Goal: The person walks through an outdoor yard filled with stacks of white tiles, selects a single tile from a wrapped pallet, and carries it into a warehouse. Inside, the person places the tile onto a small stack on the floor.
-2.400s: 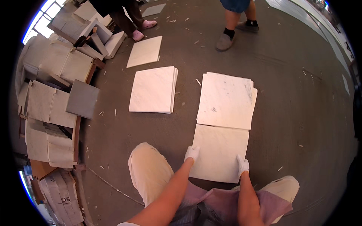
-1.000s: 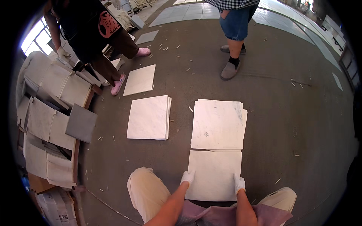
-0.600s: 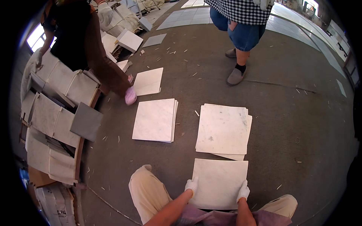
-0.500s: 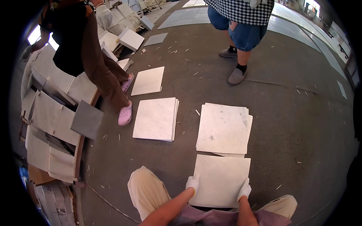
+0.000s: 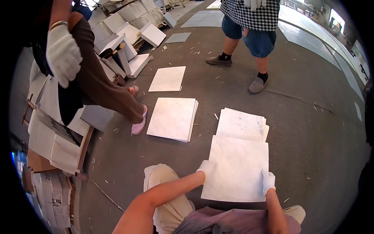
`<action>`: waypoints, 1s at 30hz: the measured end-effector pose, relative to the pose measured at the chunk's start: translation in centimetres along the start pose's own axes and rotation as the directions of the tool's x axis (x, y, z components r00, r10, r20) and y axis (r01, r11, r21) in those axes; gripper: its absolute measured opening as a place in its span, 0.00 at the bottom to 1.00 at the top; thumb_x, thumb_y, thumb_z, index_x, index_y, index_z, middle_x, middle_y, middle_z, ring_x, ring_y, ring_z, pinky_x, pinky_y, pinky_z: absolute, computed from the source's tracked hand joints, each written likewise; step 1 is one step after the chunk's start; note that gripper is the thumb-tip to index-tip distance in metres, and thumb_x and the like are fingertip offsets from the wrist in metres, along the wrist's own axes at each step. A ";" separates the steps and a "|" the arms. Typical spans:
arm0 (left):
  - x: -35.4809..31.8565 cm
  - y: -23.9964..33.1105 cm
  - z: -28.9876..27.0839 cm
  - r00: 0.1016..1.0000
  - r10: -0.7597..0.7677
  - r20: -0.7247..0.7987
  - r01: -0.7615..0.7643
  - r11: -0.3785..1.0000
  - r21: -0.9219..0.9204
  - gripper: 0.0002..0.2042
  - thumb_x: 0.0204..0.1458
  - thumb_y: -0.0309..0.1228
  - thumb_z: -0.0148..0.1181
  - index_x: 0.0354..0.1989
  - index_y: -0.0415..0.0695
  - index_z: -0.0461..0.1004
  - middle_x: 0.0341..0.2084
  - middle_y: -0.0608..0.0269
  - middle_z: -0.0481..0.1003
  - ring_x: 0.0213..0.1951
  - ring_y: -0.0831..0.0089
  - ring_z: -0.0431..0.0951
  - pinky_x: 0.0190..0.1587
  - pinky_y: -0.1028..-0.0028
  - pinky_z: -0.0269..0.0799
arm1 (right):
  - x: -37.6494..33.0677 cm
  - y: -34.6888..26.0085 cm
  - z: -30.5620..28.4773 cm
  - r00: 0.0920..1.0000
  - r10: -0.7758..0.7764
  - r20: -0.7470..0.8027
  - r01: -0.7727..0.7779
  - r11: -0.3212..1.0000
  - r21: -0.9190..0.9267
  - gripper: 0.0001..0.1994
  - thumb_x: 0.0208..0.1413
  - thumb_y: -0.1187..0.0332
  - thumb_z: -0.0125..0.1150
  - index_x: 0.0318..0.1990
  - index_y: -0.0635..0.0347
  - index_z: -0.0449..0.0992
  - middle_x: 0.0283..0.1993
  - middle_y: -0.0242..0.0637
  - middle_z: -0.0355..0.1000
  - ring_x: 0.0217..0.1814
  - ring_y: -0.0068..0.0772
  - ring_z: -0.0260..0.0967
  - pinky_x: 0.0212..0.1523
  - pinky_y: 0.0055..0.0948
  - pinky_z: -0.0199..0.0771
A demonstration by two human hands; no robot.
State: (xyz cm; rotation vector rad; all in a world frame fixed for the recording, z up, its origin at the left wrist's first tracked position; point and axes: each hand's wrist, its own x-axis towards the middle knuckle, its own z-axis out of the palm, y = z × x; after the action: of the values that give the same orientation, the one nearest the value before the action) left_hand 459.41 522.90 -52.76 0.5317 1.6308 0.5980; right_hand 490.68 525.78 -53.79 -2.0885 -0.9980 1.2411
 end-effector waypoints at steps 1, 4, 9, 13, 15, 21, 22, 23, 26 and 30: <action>-0.1 0.2 -0.4 0.999 -0.037 -0.006 0.037 0.999 -0.029 0.13 0.53 0.34 0.47 0.36 0.37 0.73 0.28 0.57 0.75 0.29 0.63 0.75 0.33 0.65 0.71 | -0.7 -1.7 -0.6 0.998 -0.012 0.060 0.013 1.000 -0.017 0.23 0.49 0.55 0.56 0.40 0.72 0.73 0.32 0.35 0.71 0.32 0.25 0.63 0.35 0.28 0.64; -2.0 2.1 -0.3 0.979 -0.195 0.055 0.202 0.954 -0.222 0.15 0.54 0.36 0.47 0.40 0.37 0.72 0.32 0.55 0.74 0.33 0.63 0.75 0.37 0.64 0.70 | -1.3 -3.1 -2.4 0.989 0.000 0.149 0.007 0.999 -0.044 0.21 0.48 0.59 0.57 0.42 0.71 0.72 0.33 0.32 0.70 0.33 0.23 0.61 0.35 0.28 0.64; -4.6 2.1 -0.2 0.983 -0.142 0.113 0.177 0.877 -0.447 0.18 0.55 0.38 0.47 0.45 0.36 0.69 0.37 0.56 0.73 0.41 0.66 0.72 0.44 0.67 0.67 | -4.3 -7.0 -4.3 0.973 0.077 0.217 -0.059 0.994 -0.088 0.24 0.49 0.58 0.58 0.45 0.73 0.70 0.40 0.38 0.71 0.40 0.25 0.65 0.42 0.26 0.65; -2.1 0.6 -0.4 0.935 -0.078 0.347 0.299 0.698 -0.650 0.15 0.55 0.35 0.47 0.44 0.36 0.69 0.36 0.55 0.74 0.35 0.64 0.74 0.38 0.66 0.72 | -4.1 -6.1 -4.3 0.980 0.082 0.179 -0.069 0.995 -0.078 0.25 0.49 0.56 0.56 0.46 0.72 0.70 0.41 0.37 0.70 0.40 0.24 0.63 0.41 0.26 0.65; 2.5 -4.9 -1.9 0.930 0.154 0.333 0.007 0.900 -0.436 0.15 0.55 0.35 0.47 0.43 0.36 0.69 0.35 0.55 0.74 0.35 0.64 0.74 0.38 0.66 0.72 | -4.3 -6.3 -3.7 0.964 0.130 0.233 -0.119 0.991 -0.060 0.26 0.49 0.55 0.56 0.47 0.72 0.70 0.40 0.36 0.70 0.40 0.24 0.62 0.42 0.25 0.65; 1.2 -2.1 -0.4 0.987 -0.066 0.145 0.089 0.983 -0.162 0.15 0.55 0.36 0.46 0.43 0.38 0.69 0.36 0.58 0.74 0.35 0.65 0.74 0.37 0.66 0.72 | -3.3 -3.6 -3.3 0.972 0.124 0.199 -0.112 0.991 -0.071 0.25 0.51 0.53 0.54 0.46 0.69 0.71 0.36 0.31 0.68 0.35 0.22 0.60 0.36 0.25 0.64; 0.8 -1.8 -0.5 0.985 -0.106 0.136 0.133 0.969 -0.207 0.15 0.55 0.37 0.46 0.44 0.38 0.69 0.36 0.58 0.74 0.35 0.66 0.74 0.38 0.66 0.72 | -3.3 -3.2 -3.2 0.974 0.122 0.193 -0.107 0.991 -0.085 0.24 0.52 0.53 0.53 0.45 0.68 0.72 0.34 0.28 0.67 0.32 0.20 0.59 0.33 0.24 0.64; 0.4 -1.5 -0.3 0.981 -0.146 0.129 0.175 0.952 -0.252 0.16 0.55 0.37 0.46 0.44 0.38 0.69 0.36 0.58 0.74 0.35 0.66 0.74 0.38 0.66 0.72 | -3.2 -2.7 -3.1 0.974 0.127 0.189 -0.111 0.989 -0.094 0.23 0.52 0.53 0.53 0.45 0.67 0.72 0.33 0.28 0.67 0.32 0.20 0.59 0.33 0.24 0.64; -0.2 -0.4 0.2 0.960 -0.274 0.051 0.276 0.910 -0.309 0.17 0.54 0.38 0.46 0.45 0.38 0.69 0.37 0.58 0.73 0.38 0.66 0.73 0.41 0.66 0.70 | -2.8 -1.4 -2.9 0.974 0.133 0.184 -0.112 0.987 -0.117 0.22 0.52 0.54 0.52 0.43 0.67 0.73 0.32 0.28 0.68 0.31 0.20 0.59 0.32 0.25 0.64; 0.4 -1.4 0.6 0.950 -0.313 -0.019 0.304 0.935 -0.184 0.20 0.53 0.40 0.48 0.48 0.37 0.68 0.42 0.56 0.71 0.44 0.66 0.70 0.46 0.66 0.67 | -2.7 -0.2 -2.0 0.964 0.178 0.196 -0.153 0.979 -0.136 0.22 0.52 0.55 0.52 0.42 0.69 0.74 0.32 0.30 0.69 0.31 0.21 0.60 0.32 0.26 0.64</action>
State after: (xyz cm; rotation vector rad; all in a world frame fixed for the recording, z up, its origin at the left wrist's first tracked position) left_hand 459.99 522.16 -54.03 0.1234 1.6440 0.5178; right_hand 491.55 523.65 -51.30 -2.2067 -1.0262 1.5448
